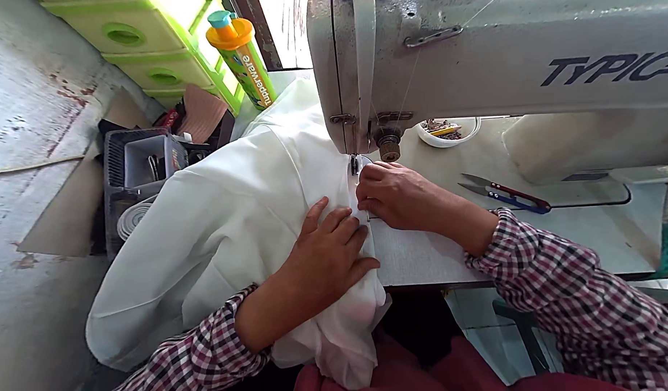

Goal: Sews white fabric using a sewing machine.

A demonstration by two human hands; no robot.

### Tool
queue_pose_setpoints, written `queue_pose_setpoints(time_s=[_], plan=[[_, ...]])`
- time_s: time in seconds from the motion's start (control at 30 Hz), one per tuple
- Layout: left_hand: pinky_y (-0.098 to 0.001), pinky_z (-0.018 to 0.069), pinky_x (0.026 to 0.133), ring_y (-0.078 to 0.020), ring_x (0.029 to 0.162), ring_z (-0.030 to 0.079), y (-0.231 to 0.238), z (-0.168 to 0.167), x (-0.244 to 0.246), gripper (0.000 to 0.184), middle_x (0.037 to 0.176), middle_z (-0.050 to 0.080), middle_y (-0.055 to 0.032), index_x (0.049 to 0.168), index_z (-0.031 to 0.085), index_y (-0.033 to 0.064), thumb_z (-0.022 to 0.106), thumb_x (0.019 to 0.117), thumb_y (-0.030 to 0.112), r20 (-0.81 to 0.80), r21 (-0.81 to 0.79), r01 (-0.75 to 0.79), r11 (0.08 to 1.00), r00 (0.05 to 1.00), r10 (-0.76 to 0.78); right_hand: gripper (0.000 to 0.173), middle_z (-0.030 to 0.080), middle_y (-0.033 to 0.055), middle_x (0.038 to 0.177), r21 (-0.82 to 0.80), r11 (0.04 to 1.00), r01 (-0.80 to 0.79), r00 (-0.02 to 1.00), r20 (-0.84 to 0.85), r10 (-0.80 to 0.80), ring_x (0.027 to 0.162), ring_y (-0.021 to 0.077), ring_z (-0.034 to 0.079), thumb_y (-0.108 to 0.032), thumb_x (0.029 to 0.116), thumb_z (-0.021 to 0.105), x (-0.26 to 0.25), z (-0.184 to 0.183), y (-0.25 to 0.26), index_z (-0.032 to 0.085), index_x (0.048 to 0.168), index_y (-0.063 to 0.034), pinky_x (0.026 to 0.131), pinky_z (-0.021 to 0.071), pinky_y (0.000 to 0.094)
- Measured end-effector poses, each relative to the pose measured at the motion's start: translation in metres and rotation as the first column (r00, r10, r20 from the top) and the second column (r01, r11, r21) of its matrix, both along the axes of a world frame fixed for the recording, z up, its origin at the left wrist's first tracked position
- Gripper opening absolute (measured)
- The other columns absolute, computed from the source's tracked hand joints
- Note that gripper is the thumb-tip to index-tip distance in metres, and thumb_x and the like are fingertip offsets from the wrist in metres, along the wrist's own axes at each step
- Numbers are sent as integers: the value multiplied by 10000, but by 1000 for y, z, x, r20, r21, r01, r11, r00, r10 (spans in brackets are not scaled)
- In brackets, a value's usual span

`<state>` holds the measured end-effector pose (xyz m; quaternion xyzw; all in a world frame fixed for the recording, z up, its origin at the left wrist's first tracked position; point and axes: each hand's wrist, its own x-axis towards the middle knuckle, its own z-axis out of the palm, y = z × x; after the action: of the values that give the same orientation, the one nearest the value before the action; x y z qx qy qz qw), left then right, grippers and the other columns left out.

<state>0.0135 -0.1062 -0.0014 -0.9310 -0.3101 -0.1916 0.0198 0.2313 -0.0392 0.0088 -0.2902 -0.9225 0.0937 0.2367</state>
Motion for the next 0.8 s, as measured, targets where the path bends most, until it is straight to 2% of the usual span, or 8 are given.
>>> queue_pose_setpoints(time_s=[0.1, 0.17, 0.3, 0.43, 0.57, 0.63, 0.7, 0.8], plan=[[-567, 358, 1106, -300, 1156, 648, 7, -6, 1, 369, 1023, 734, -81, 1030, 766, 83, 495, 1026, 333, 57, 15, 22, 1000, 998, -23, 184, 645, 119, 868, -10, 999, 32, 999, -9, -32, 883, 277, 658, -167, 946, 637, -1, 1, -1, 682, 830, -32, 766, 517, 423], [-520, 377, 1089, -280, 1107, 657, 13, -9, -1, 293, 968, 727, -74, 986, 769, 89, 508, 1012, 221, 96, 25, 64, 998, 993, -66, 138, 657, 114, 864, -29, 997, 73, 997, -13, -74, 876, 271, 667, -136, 944, 645, -1, 2, -5, 699, 871, -33, 781, 530, 419], [-464, 435, 1042, -270, 1032, 682, 20, -11, -9, 273, 910, 725, -81, 942, 749, 71, 502, 1009, 164, 102, 46, 105, 993, 989, -109, 99, 686, 139, 906, -48, 978, 205, 978, 57, -203, 896, 303, 695, -59, 959, 628, -6, 10, -16, 710, 990, -14, 804, 559, 451], [-456, 452, 1006, -272, 1012, 674, 29, -9, -20, 274, 888, 709, -82, 930, 730, 74, 484, 1025, 148, 83, 61, 143, 988, 986, -148, 110, 674, 176, 905, 3, 946, 325, 938, 128, -322, 864, 338, 698, -33, 947, 631, -11, 6, -27, 697, 1018, 20, 758, 566, 466], [-443, 440, 1019, -261, 1039, 663, 34, -7, -23, 258, 908, 713, -68, 953, 745, 87, 497, 1012, 129, 66, 66, 201, 977, 977, -205, 157, 676, 182, 923, -23, 939, 343, 935, 108, -339, 881, 343, 696, -14, 947, 590, -10, 5, -29, 705, 1043, 33, 755, 567, 463], [-432, 448, 1011, -252, 1028, 663, 35, -7, -22, 246, 911, 712, -64, 953, 746, 92, 506, 1002, 108, 66, 73, 208, 975, 975, -213, 201, 670, 167, 912, -60, 937, 344, 939, 55, -341, 861, 322, 695, -131, 994, 588, -9, 7, -29, 704, 1037, 27, 728, 573, 447], [-421, 468, 977, -245, 1011, 670, 34, -7, -21, 236, 907, 714, -58, 949, 746, 96, 514, 993, 97, 68, 82, 214, 973, 973, -220, 285, 655, 149, 865, -62, 940, 334, 942, -9, -335, 788, 294, 682, -263, 991, 643, -11, 4, -27, 701, 1007, 16, 669, 562, 423], [-403, 487, 934, -240, 986, 673, 36, -5, -19, 236, 906, 717, -50, 949, 745, 100, 513, 973, 63, 65, 84, 248, 965, 965, -253, 154, 667, 139, 916, -19, 977, 213, 976, -49, -214, 844, 291, 689, -153, 958, 683, -14, -1, -20, 733, 1026, -25, 715, 577, 424]])
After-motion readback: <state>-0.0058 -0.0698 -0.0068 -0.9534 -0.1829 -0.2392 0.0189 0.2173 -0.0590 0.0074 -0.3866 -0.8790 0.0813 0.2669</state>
